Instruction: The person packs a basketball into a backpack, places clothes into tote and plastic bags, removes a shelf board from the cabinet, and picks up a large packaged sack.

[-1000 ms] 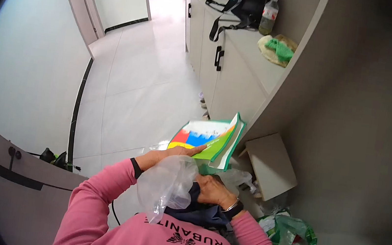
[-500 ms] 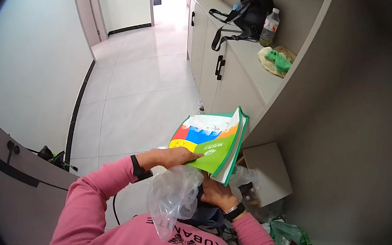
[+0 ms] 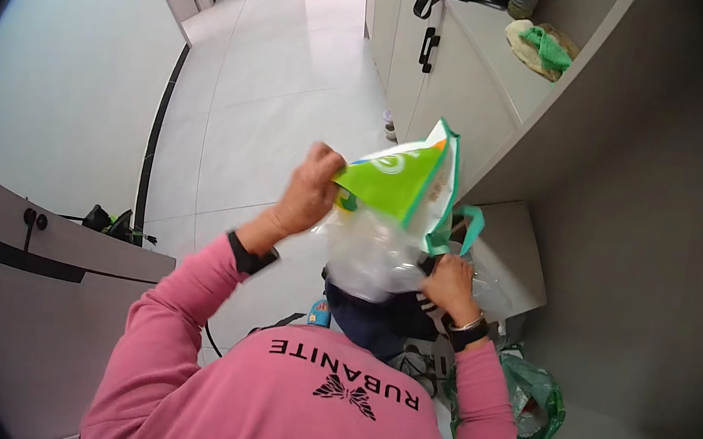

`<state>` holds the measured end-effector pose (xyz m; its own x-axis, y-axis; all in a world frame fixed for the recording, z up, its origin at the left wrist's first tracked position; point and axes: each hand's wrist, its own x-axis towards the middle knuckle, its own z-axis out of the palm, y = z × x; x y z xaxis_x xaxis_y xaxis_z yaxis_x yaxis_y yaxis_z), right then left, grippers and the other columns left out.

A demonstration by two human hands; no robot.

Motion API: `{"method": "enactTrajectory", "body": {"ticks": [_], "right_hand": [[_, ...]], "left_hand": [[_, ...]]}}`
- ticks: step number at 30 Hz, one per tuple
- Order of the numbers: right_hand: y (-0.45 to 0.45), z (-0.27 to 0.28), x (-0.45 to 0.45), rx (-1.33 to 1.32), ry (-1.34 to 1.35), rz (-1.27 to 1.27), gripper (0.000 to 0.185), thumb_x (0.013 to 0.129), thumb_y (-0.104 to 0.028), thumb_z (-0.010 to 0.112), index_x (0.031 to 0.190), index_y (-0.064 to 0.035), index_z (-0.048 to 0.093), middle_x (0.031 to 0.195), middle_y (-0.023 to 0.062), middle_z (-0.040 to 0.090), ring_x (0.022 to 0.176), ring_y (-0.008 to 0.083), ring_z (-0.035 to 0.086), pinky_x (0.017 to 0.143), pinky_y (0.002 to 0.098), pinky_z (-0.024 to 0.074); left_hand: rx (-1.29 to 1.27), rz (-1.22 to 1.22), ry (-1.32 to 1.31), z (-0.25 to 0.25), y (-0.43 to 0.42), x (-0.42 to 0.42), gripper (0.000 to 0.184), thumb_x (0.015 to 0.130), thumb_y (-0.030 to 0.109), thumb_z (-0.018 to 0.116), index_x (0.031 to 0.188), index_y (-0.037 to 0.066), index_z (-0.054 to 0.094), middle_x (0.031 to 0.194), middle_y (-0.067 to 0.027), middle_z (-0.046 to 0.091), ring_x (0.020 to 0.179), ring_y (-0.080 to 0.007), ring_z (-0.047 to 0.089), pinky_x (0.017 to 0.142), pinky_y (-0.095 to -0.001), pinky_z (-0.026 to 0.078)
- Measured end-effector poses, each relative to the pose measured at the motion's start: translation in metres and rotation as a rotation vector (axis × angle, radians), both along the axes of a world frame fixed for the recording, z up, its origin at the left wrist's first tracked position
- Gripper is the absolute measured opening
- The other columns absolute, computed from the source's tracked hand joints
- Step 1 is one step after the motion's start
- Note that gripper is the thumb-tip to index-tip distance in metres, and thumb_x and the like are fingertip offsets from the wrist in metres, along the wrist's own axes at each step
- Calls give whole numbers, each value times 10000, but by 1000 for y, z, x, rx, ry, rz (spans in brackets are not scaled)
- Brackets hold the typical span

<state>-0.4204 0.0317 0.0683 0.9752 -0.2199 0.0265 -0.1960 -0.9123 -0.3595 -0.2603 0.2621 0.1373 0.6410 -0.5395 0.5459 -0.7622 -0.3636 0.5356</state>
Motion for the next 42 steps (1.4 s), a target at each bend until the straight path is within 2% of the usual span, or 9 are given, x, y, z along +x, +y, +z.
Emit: {"method": "enactTrajectory", "body": {"ticks": [9,12,16,19,23,30,37,40,42], "right_hand": [[-20,-81,-29,961,108,-46,449,725,-341,645,956,40,593,927,247,612,866,365,601,763,386,477],[1,-86,-46,993,-25,41,464,716,-324,661,1005,28,570,955,225,609,886,354,595,780,382,470],[51,-80,-46,765,-314,289,501,704,-300,681,1071,11,539,991,195,606,913,338,588,803,377,462],[64,-57,-50,1316,-171,10,310,810,-146,601,1079,-2,549,972,67,604,828,196,570,748,318,475],[43,-61,-54,784,-149,458,525,734,-260,677,1160,-26,479,1090,130,568,956,241,565,826,350,449],[42,-26,-6,1016,-120,326,451,756,-259,660,1108,-14,521,1011,120,599,895,216,581,777,343,461],[26,-1,22,1945,-486,-66,386,778,-258,643,1055,-3,562,932,109,629,835,191,598,728,335,472],[46,18,24,1971,-451,-37,370,784,-258,638,1040,1,574,910,106,638,817,183,602,714,333,476],[65,44,36,937,-206,185,280,819,-234,607,888,36,632,701,64,641,657,132,585,596,298,463]], "left_hand": [[-92,-283,-12,-36,-34,-74,164,716,-23,564,864,-8,495,768,-153,460,651,-337,494,564,-387,420],[94,-434,-104,-54,-27,-86,234,717,55,611,930,8,525,749,-140,503,624,-317,519,535,-392,430],[73,-174,449,-34,-32,-75,486,697,58,653,1164,62,522,713,-131,571,654,-300,584,577,-364,462],[128,-425,193,-24,-33,-78,482,679,38,648,1150,81,551,696,-111,550,628,-284,568,577,-362,462],[195,-417,120,-27,-32,-91,481,671,80,656,1143,92,563,662,-94,521,594,-264,551,554,-353,454],[371,-651,-296,17,-33,-65,466,700,215,645,1146,118,555,706,-9,450,653,-183,484,587,-309,404],[435,-690,-359,12,16,-55,320,805,278,592,1085,126,569,869,-42,566,838,-189,552,716,-336,449],[426,-349,-255,8,44,-39,284,863,241,549,1112,105,566,1002,-108,583,916,-257,561,780,-355,460],[443,-118,-402,25,47,-7,244,855,186,573,1075,82,591,1005,-123,602,904,-259,576,780,-370,464]]}}
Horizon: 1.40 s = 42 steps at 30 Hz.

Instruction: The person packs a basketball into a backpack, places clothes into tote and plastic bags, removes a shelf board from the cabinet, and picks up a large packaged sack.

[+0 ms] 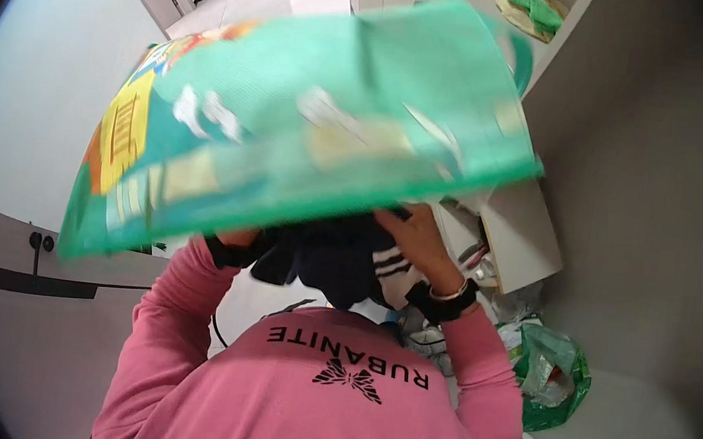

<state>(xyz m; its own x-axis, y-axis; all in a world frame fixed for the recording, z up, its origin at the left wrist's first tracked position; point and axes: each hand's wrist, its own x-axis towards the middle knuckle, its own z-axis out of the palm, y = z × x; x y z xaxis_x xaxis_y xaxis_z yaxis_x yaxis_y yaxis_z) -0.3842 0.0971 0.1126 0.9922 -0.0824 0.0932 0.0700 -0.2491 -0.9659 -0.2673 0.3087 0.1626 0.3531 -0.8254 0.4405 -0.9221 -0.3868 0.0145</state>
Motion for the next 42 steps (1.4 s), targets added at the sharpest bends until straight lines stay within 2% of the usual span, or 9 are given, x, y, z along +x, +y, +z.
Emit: {"method": "enactTrajectory", "body": {"ticks": [2,6,13,19,22,24,30,36,42], "right_hand": [[4,9,-6,99,34,18,270,811,-217,616,857,49,634,658,55,626,626,108,561,572,274,450],[0,28,-25,218,67,148,211,801,-151,618,848,52,647,668,6,616,615,73,531,558,235,437],[36,47,-36,757,411,361,298,852,-117,550,1105,37,578,1046,48,609,959,118,546,883,259,401],[41,35,-32,1033,390,361,265,856,-161,563,1032,29,616,960,26,626,871,97,558,805,234,425],[26,39,-32,745,440,534,239,856,-163,559,960,38,635,871,-4,626,787,77,538,735,223,428],[14,50,-30,400,314,553,224,814,-136,570,899,61,633,788,-23,605,725,58,500,687,223,425],[-14,39,-68,698,385,140,242,779,-113,556,955,33,635,864,41,641,775,132,572,721,251,441],[-34,18,-76,526,273,110,237,759,-141,568,908,24,651,837,37,641,745,131,577,695,265,452],[-26,6,-68,629,358,-70,206,773,-119,573,897,24,656,832,44,643,748,126,589,704,251,453]], "left_hand": [[-123,111,-108,20,-5,21,195,842,105,590,1024,39,610,957,-139,620,833,-235,595,736,-352,474],[-440,-43,452,53,5,62,298,715,-122,530,973,13,589,838,-98,597,811,-190,573,725,-261,442],[-631,199,1134,-35,26,88,377,695,-66,563,1068,-24,521,998,-54,587,894,-143,546,798,-268,442],[-827,44,1717,-69,1,32,319,781,100,647,1065,-9,552,970,-63,613,853,-135,577,742,-282,476],[-573,88,1169,-53,5,54,329,770,16,585,1097,7,550,969,-65,613,864,-127,577,755,-271,473],[-857,203,1164,-93,26,106,266,719,-68,511,967,16,559,900,-33,608,833,-126,571,702,-267,467],[-749,734,426,-105,58,126,222,652,-97,428,821,46,403,715,-105,538,696,-285,564,621,-375,444],[-654,831,785,-89,99,98,460,646,175,636,1055,57,462,759,-156,594,710,-354,586,661,-401,461],[-403,1306,589,-108,151,66,302,676,346,674,765,59,645,684,-159,624,679,-333,614,628,-414,471]]}}
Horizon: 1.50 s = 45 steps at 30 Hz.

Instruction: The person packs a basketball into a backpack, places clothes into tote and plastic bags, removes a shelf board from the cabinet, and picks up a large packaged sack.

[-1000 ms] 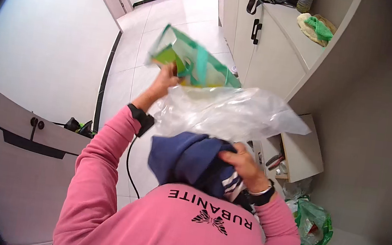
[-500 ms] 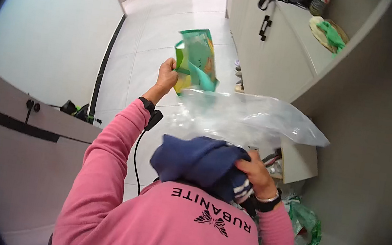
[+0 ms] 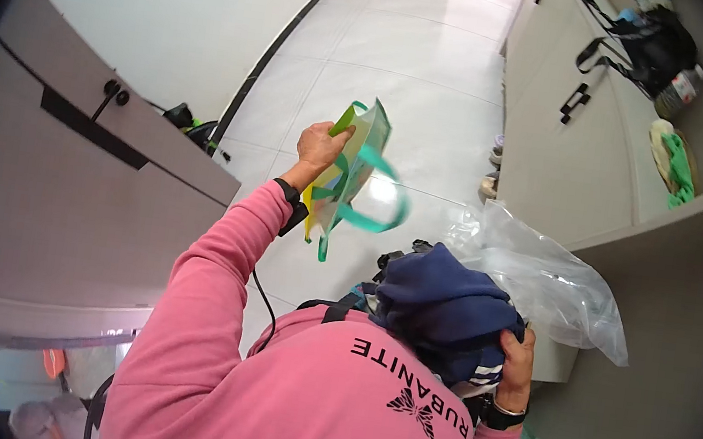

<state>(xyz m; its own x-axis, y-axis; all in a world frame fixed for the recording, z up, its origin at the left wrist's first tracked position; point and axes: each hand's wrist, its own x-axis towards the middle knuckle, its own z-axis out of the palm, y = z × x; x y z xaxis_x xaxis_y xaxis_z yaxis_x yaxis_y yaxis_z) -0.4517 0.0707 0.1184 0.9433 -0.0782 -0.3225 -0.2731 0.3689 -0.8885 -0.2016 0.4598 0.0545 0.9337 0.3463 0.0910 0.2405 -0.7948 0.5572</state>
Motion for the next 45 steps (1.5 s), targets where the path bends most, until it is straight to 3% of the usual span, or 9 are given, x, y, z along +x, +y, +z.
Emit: {"method": "enactTrajectory", "body": {"ticks": [12,15,19,25,29,34,38,40,45], "right_hand": [[18,-1,20,-100,-12,212,289,738,-166,615,950,29,640,892,52,641,817,143,590,772,275,446],[17,-8,22,-76,-37,327,277,738,-166,615,926,35,643,871,56,639,780,135,590,729,263,456],[26,-7,31,-59,-52,410,249,747,-138,604,893,60,640,822,52,636,698,123,582,662,250,464],[42,-6,43,-103,10,573,221,768,-108,590,936,35,582,866,54,611,748,122,567,692,260,455],[53,-4,58,-83,-41,765,224,748,-83,572,902,66,638,810,39,635,696,104,572,655,246,461],[61,7,68,-111,-43,874,194,722,-14,587,896,55,640,796,30,633,688,87,561,641,226,456],[70,3,55,-199,-48,941,186,701,7,626,885,36,642,757,0,626,645,71,548,591,210,445],[66,-3,56,-253,-43,946,167,698,-14,649,858,30,644,723,-16,616,611,62,528,559,212,432],[64,2,51,-251,-66,791,124,708,-17,636,817,42,645,682,-27,595,603,53,503,552,204,412]], "left_hand": [[-185,246,27,-55,72,-92,277,660,296,666,748,33,669,693,-145,642,629,-270,626,605,-364,479],[-710,647,-29,-70,94,-110,209,669,114,697,782,-54,640,733,-104,642,664,-189,621,600,-331,492],[-1155,723,-156,-63,94,-147,318,679,-98,601,994,-72,568,932,-138,612,784,-241,612,674,-349,502],[-1289,741,-283,-96,91,-194,391,616,-157,539,987,-33,537,878,-85,558,796,-207,556,645,-302,455],[-1126,719,-311,-92,84,-211,388,601,-157,528,962,-16,538,842,-69,542,747,-196,543,606,-296,436],[-1473,434,-158,-118,96,-215,303,654,-99,528,949,-30,549,848,-58,555,737,-188,543,604,-298,437],[-860,-118,430,-92,43,-255,262,745,-41,467,994,-19,544,829,-81,598,767,-220,600,686,-344,520],[-870,-38,1010,-49,37,-258,244,770,-9,443,989,-24,549,837,-84,596,726,-228,608,635,-375,557],[-963,251,404,-88,68,-214,324,739,-53,437,1032,15,556,852,-86,582,685,-201,582,550,-372,533]]}}
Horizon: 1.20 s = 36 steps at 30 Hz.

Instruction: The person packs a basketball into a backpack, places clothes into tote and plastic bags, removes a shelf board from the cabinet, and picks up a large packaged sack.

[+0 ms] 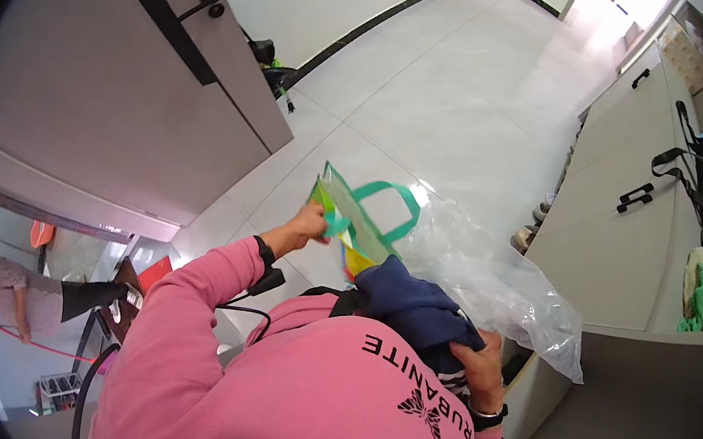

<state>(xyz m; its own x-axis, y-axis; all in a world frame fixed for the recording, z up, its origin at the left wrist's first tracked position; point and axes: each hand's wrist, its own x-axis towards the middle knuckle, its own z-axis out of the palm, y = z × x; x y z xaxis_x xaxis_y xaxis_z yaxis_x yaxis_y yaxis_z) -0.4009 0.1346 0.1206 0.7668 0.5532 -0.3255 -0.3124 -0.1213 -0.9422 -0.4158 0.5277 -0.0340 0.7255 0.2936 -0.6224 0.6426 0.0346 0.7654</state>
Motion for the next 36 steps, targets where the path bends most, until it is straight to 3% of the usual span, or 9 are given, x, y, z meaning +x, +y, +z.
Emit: {"method": "enactTrajectory", "body": {"ticks": [7,9,11,14,18,20,25,31,36], "right_hand": [[-1,0,-8,53,-33,-205,129,717,-26,626,824,42,650,687,-24,600,600,57,508,557,215,420],[-9,-12,-11,18,-31,-219,114,719,-31,630,806,38,653,668,-25,595,590,56,504,542,216,414],[-15,-26,-16,-9,-68,-218,103,720,-43,641,783,39,651,646,-22,590,576,54,502,525,216,410],[-14,-29,-17,-30,-65,-199,128,714,-58,662,777,50,633,625,5,596,561,61,505,501,235,413],[-17,-12,-16,-67,-150,-164,152,712,-56,669,815,47,628,663,16,608,571,65,511,511,234,421],[-26,-34,-21,-119,-207,-197,155,713,-62,669,817,45,629,664,20,611,573,70,517,521,237,427],[-28,-16,-28,-122,-162,-272,170,707,-87,677,813,37,628,635,56,607,553,94,527,525,258,433],[-44,-33,-37,-184,-370,-365,178,685,-114,700,727,31,604,581,75,578,520,105,513,497,276,412],[-44,-25,-44,-141,-252,-439,194,688,-137,710,715,21,602,568,91,568,507,114,511,483,277,404]], "left_hand": [[-293,17,-254,46,46,79,373,703,-47,506,1070,-1,551,948,-89,581,839,-216,568,711,-379,517],[-160,-502,-154,62,51,90,374,710,-20,519,1082,-7,552,1008,-107,577,877,-200,567,728,-353,502],[391,-564,-2,81,37,98,305,730,12,527,1028,-21,583,932,-117,603,827,-189,585,676,-335,497],[249,-116,-192,90,33,132,176,762,87,588,872,-46,626,670,-65,590,549,-153,556,502,-294,448],[300,-60,-497,84,23,156,146,781,23,541,903,-39,595,692,-59,562,626,-152,564,527,-286,475],[-277,29,-334,100,0,156,321,782,-73,435,1091,-11,498,783,-105,563,732,-194,574,619,-305,525],[-535,156,-256,107,-25,156,424,786,-103,425,1199,-17,376,753,-96,541,623,-191,551,571,-294,516],[100,-759,226,56,-9,126,221,751,21,493,941,-78,551,613,-100,537,493,-190,534,448,-318,436],[708,-1220,-41,27,-9,99,264,710,121,574,913,-46,601,694,-159,607,621,-259,603,557,-375,475]]}}
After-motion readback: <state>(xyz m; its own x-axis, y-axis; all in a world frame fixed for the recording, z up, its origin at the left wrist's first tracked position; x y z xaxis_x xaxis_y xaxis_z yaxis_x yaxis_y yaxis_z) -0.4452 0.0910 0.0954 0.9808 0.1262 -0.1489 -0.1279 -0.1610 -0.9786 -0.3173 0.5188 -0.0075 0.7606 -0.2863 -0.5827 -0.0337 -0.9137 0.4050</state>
